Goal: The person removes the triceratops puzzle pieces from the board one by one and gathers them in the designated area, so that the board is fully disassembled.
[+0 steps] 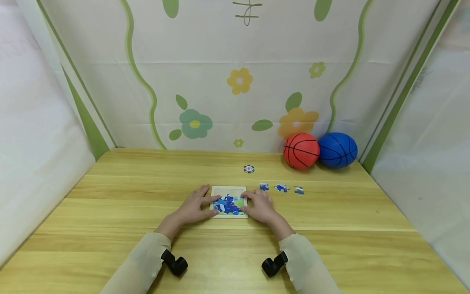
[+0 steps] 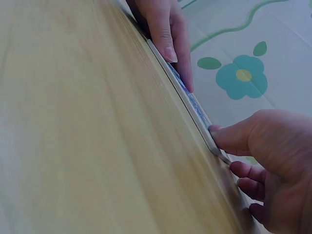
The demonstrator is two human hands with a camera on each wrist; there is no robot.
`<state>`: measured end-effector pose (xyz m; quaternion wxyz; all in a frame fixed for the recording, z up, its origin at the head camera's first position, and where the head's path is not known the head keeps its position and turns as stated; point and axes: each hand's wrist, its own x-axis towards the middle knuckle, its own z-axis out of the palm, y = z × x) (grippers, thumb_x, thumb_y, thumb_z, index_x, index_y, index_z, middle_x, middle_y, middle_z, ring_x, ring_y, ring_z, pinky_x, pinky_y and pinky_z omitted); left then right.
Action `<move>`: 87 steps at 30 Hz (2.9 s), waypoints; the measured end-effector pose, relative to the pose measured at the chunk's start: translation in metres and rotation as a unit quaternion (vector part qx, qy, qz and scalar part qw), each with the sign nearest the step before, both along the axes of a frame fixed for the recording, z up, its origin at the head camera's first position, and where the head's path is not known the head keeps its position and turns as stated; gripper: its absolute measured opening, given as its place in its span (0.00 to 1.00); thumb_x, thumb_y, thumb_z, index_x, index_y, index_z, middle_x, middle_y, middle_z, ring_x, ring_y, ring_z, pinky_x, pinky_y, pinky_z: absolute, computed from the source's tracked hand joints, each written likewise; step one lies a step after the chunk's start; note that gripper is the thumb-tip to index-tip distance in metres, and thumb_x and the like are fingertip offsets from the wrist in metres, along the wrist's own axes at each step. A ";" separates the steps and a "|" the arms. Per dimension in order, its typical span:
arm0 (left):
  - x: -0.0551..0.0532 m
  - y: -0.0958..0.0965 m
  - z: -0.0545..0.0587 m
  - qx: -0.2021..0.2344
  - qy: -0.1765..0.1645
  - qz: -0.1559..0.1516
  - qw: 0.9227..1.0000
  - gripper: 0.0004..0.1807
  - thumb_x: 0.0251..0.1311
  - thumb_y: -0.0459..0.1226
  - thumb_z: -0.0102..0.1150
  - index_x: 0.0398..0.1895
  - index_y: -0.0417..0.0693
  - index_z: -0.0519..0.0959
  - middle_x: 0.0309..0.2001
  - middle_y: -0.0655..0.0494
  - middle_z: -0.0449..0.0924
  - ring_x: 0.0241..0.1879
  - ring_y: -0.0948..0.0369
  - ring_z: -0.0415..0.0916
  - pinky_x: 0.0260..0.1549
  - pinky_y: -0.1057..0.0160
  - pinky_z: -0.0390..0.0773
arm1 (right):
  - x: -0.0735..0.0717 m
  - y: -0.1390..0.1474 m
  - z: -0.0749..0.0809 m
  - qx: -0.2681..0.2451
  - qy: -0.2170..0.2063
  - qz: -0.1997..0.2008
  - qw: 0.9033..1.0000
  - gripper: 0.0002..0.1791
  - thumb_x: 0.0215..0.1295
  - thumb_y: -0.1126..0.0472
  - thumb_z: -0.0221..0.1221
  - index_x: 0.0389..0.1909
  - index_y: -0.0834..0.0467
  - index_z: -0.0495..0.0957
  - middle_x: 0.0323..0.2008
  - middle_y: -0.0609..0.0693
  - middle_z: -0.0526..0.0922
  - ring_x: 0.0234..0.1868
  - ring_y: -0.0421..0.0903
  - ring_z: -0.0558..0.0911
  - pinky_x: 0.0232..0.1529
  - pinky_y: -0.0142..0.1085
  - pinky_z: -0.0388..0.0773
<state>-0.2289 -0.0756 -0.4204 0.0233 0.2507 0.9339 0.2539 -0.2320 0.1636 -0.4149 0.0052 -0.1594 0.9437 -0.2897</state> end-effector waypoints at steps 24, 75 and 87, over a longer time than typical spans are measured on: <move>0.004 0.004 0.001 -0.052 0.009 -0.031 0.998 0.22 0.60 0.51 0.40 0.59 0.64 0.65 0.64 0.36 0.37 0.62 0.43 0.31 0.56 0.45 0.36 | 0.000 -0.003 -0.003 -0.045 0.013 -0.001 0.999 0.17 0.49 0.60 0.62 0.42 0.53 0.74 0.35 0.47 0.68 0.39 0.46 0.65 0.42 0.44 0.57; -0.003 -0.010 0.000 0.011 -0.003 -0.004 1.000 0.33 0.51 0.55 0.51 0.60 0.53 0.64 0.64 0.42 0.45 0.63 0.51 0.37 0.58 0.51 0.39 | 0.004 0.108 0.028 -0.192 -0.032 -0.006 0.981 0.21 0.56 0.61 0.57 0.50 0.66 0.70 0.36 0.57 0.75 0.34 0.44 0.72 0.31 0.34 0.72; -0.003 -0.010 -0.001 0.008 -0.001 -0.001 1.000 0.33 0.51 0.55 0.51 0.60 0.53 0.64 0.64 0.42 0.45 0.63 0.51 0.37 0.58 0.51 0.38 | 0.016 0.183 0.015 -0.131 -0.017 -0.048 0.990 0.21 0.57 0.60 0.56 0.49 0.68 0.70 0.35 0.56 0.74 0.32 0.38 0.72 0.31 0.29 0.71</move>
